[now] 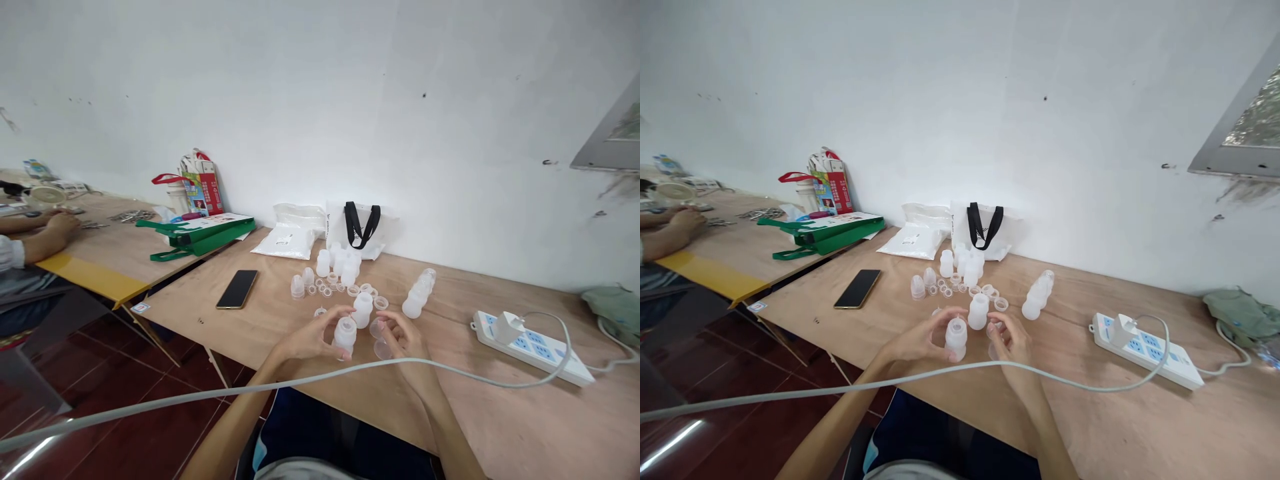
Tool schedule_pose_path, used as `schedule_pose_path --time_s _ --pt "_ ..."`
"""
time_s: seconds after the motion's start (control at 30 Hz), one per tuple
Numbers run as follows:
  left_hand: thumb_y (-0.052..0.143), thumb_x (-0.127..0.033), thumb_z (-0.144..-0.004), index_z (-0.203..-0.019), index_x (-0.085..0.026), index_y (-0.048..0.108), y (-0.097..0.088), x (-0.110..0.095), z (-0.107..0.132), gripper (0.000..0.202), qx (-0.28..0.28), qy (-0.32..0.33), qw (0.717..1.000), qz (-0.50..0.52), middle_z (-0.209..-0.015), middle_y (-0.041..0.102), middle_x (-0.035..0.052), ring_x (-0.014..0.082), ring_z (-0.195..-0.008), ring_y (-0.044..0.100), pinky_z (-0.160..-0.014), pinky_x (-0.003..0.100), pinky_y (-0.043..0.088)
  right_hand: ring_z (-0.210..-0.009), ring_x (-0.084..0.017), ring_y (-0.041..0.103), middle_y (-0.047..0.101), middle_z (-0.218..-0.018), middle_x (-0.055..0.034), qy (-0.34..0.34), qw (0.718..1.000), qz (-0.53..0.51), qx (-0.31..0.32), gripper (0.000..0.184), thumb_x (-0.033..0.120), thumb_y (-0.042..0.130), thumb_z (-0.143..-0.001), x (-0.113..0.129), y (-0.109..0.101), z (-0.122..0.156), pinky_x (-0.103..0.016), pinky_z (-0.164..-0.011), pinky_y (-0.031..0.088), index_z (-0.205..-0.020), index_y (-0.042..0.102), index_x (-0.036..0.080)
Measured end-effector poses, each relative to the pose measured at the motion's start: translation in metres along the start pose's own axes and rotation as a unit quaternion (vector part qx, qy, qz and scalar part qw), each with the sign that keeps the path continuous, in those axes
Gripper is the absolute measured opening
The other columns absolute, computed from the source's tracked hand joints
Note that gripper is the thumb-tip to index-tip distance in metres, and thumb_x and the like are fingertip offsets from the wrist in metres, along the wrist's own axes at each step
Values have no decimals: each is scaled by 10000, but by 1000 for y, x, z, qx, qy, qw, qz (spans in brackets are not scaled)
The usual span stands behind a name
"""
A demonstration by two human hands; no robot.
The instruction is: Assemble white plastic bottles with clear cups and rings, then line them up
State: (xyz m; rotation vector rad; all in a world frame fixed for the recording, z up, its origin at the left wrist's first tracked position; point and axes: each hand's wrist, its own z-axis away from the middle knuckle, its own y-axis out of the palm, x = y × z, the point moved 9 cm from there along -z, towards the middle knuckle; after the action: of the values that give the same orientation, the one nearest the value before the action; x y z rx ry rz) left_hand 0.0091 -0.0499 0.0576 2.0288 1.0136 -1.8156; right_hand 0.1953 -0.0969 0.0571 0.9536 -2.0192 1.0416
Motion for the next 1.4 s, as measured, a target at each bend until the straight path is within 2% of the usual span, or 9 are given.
schedule_pose_path --time_s 0.1,0.23,0.33,0.43,0.57,0.8,1.07,1.23,1.4 --pt "744 -443 -887 -1428 -295 502 -13 -5 3 611 -23 20 999 23 -1364 601 84 274 -1337 529 -1157 461 387 -716 -186 623 723 -947 -84 -9 1000 1 -4 394 556 603 -927 2 -2 -1 -303 -608 509 -1036 743 204" --pt "447 -525 -1038 -1273 -230 589 -50 10 6 402 -154 0 987 -36 -1249 647 99 254 -1184 608 -1045 414 472 -724 -192 629 728 -944 -82 -9 1000 8 -13 382 550 599 -929 1 -5 -2 -311 -625 520 -1031 740 211" --pt "587 -489 -962 -1263 -200 561 -68 38 9 419 -225 -62 963 -131 -1245 623 116 278 -1148 603 -990 426 497 -726 -192 632 725 -938 -78 -14 1000 13 -4 354 523 600 -937 1 -3 -2 -310 -627 523 -1042 738 214" --pt "741 -394 -841 -1260 -185 574 -66 61 7 498 -203 -98 944 -240 -1269 609 130 318 -1209 570 -1047 465 456 -716 -187 630 723 -945 -75 -23 1000 16 6 331 499 596 -945 1 -1 -2 -307 -619 523 -1045 735 216" --pt "722 -292 -840 -1090 -182 659 -56 70 2 280 -174 -102 922 -331 -1195 626 114 313 -1146 586 -1022 465 456 -730 -182 630 726 -996 -76 -26 999 25 0 313 474 580 -962 -2 -2 -1 -313 -650 530 -1066 726 218" --pt "697 -375 -861 -1010 -178 681 -61 70 -1 247 -205 -109 929 -289 -1007 660 73 247 -903 617 -858 386 494 -866 -214 652 712 -1047 -81 -48 997 65 5 315 461 554 -985 -2 0 0 -333 -720 544 -1135 712 234" --pt "685 -569 -870 -1112 -192 619 -84 32 14 452 -311 -89 941 -95 -815 613 2 159 -696 556 -644 271 436 -1338 -274 536 598 -1406 -92 -110 987 115 5 383 421 467 -1023 6 6 2 -486 -1111 454 -1362 576 279" --pt "670 -524 -908 -1113 -200 625 -81 -17 27 386 -334 -10 941 -59 -984 650 26 145 -777 558 -691 257 448 -1417 -299 467 460 -1564 -89 -114 975 192 25 457 416 451 -1028 4 15 1 -524 -1135 433 -1471 486 309" --pt "670 -468 -914 -1048 -202 650 -68 -44 33 299 -331 16 940 -79 -946 642 15 135 -751 541 -675 244 435 -1406 -335 465 412 -1605 -100 -128 949 288 3 474 390 437 -1027 10 24 -14 -553 -1114 433 -1483 480 270"
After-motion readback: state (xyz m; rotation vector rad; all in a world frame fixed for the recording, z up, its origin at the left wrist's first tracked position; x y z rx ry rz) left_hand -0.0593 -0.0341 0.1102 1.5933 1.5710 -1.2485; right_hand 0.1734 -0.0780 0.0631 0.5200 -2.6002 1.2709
